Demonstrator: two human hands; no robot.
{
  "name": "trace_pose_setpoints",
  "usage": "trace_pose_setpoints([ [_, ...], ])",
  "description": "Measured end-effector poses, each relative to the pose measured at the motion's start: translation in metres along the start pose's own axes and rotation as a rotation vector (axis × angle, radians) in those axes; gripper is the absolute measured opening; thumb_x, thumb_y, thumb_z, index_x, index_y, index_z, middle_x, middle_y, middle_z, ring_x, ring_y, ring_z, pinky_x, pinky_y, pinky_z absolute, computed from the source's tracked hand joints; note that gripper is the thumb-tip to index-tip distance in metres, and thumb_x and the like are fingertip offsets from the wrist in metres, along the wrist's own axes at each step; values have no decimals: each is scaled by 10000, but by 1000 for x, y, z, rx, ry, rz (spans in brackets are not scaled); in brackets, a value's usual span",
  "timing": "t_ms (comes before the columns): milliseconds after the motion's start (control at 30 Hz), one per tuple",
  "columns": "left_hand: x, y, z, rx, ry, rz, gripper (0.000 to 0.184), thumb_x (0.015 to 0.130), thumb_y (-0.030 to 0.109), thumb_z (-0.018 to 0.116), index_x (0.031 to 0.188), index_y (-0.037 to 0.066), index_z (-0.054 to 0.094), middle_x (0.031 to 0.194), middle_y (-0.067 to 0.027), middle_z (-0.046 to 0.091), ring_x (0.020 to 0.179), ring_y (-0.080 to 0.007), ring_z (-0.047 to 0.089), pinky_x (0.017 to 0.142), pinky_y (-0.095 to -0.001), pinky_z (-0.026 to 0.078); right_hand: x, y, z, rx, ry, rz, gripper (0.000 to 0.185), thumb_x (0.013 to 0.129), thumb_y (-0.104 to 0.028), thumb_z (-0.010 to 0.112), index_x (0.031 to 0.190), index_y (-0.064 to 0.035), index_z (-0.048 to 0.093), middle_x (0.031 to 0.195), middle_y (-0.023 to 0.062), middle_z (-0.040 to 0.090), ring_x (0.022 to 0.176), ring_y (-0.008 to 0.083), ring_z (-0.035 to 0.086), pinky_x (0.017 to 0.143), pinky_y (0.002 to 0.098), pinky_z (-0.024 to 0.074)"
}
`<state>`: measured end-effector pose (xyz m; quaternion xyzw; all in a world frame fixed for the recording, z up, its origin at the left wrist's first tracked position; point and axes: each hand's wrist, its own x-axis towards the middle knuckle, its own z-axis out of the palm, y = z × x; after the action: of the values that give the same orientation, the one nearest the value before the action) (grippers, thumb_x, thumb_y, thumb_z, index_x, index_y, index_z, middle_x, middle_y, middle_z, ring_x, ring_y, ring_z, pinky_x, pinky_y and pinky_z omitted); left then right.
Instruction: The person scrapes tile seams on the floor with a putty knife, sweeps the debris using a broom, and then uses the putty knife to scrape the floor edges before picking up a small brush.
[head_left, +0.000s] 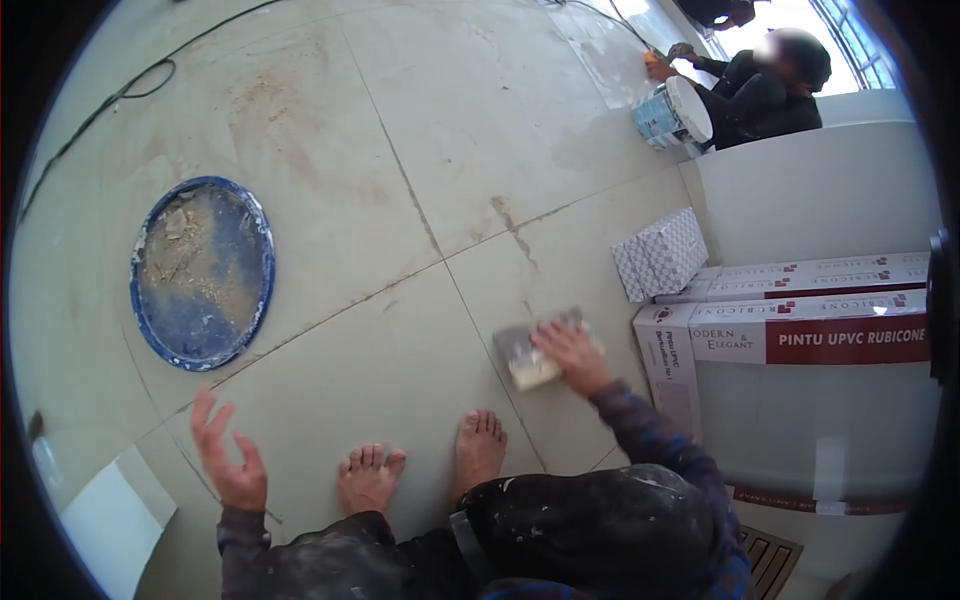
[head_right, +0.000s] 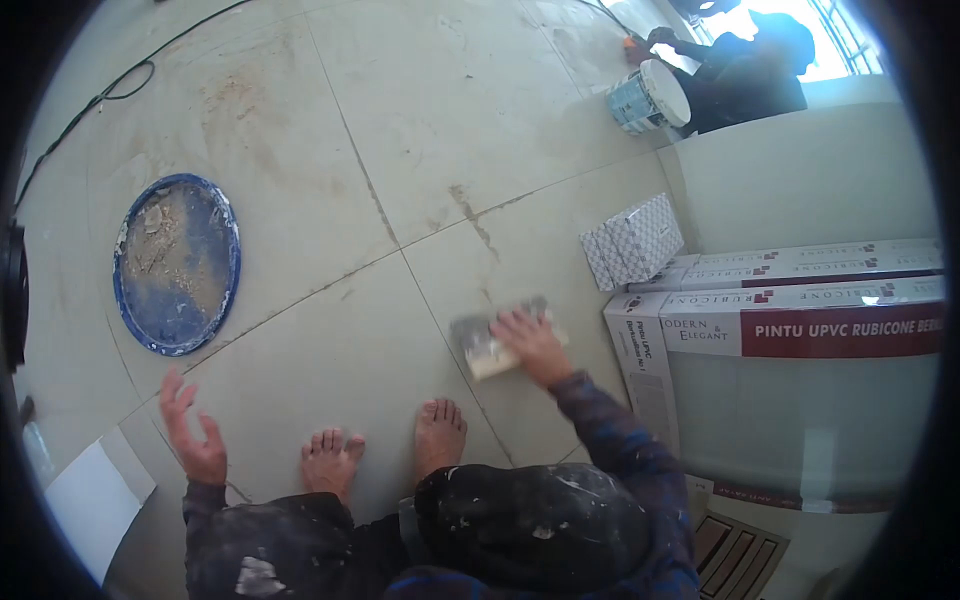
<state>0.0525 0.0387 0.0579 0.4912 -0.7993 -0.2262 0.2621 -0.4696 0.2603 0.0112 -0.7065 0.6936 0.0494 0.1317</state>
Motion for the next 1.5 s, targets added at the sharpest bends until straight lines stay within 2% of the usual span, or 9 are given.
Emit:
trace_pose_setpoints([
  [200, 32, 72, -27, -64, 327, -78, 259, 896, 62, 448, 1131, -22, 513, 1356, -190, 426, 1231, -308, 444, 985, -390, 379, 144, 101, -42, -24, 158, -55, 587, 805, 47, 465, 1350, -167, 506, 1414, 72, 478, 1319, 289, 419, 1075, 550, 281],
  [400, -116, 70, 149, 434, -467, 221, 142, 842, 167, 555, 975, 126, 529, 1020, -45, 539, 975, -218, 525, 743, -382, 405, 132, 84, -73, 42, 112, -206, 560, 797, 50, 498, 1309, -174, 539, 1346, 50, 540, 1273, 246, 465, 1046, 527, 325],
  [600, -130, 64, 155, 476, -383, 259, 131, 784, 172, 601, 886, 165, 519, 856, 28, 549, 837, -180, 559, 659, -355, 409, 115, 56, -52, -147, 21, -207, 550, 805, 27, 519, 1311, -188, 534, 1365, 35, 514, 1276, 245, 455, 1038, 542, 335],
  [833, -148, 44, 169, 475, -235, 265, 151, 785, 111, 617, 899, 102, 518, 900, -50, 588, 854, -207, 581, 672, -379, 423, 152, 60, -70, -41, 64, -212, 555, 790, 36, 534, 1304, -176, 532, 1358, 46, 504, 1270, 256, 453, 1018, 558, 351],
  [900, -154, 38, 164, 453, -240, 179, 153, 815, 118, 605, 933, 61, 526, 937, -112, 583, 900, -251, 578, 729, -414, 444, 145, 53, -67, -92, 85, -249, 553, 790, 37, 529, 1303, -169, 531, 1359, 54, 501, 1267, 262, 455, 1019, 557, 350],
  [1033, -141, 41, 145, 192, 170, -941, 166, 919, 172, 515, 979, 17, 514, 1010, -173, 565, 990, -350, 562, 863, -444, 459, 139, 32, -46, -117, 105, -286, 549, 797, 40, 508, 1310, -159, 521, 1365, 70, 493, 1269, 280, 452, 1022, 564, 341],
  [1100, -164, 13, 147, 841, -84, -393, 146, 944, 166, 469, 987, 31, 505, 1027, -148, 571, 984, -335, 565, 854, -434, 462, 147, 28, -41, -118, 124, -291, 548, 806, 40, 490, 1317, -157, 513, 1369, 75, 491, 1274, 293, 446, 1025, 571, 332],
  [1233, -146, 29, 135, 852, -122, -266, 122, 933, 160, 473, 984, 52, 499, 1010, -114, 577, 968, -315, 569, 836, -421, 465, 186, 32, -49, -46, 242, -189, 550, 819, 37, 471, 1331, -161, 501, 1396, 75, 474, 1278, 307, 442, 1027, 582, 323],
  [1500, -143, 32, 126, 803, -161, -210, 109, 908, 147, 489, 975, 61, 499, 988, -102, 567, 948, -301, 562, 818, -413, 456, 188, 0, -46, -61, 112, -105, 572, 813, 44, 451, 1347, -159, 478, 1397, 89, 475, 1289, 306, 431, 989, 606, 350],
])
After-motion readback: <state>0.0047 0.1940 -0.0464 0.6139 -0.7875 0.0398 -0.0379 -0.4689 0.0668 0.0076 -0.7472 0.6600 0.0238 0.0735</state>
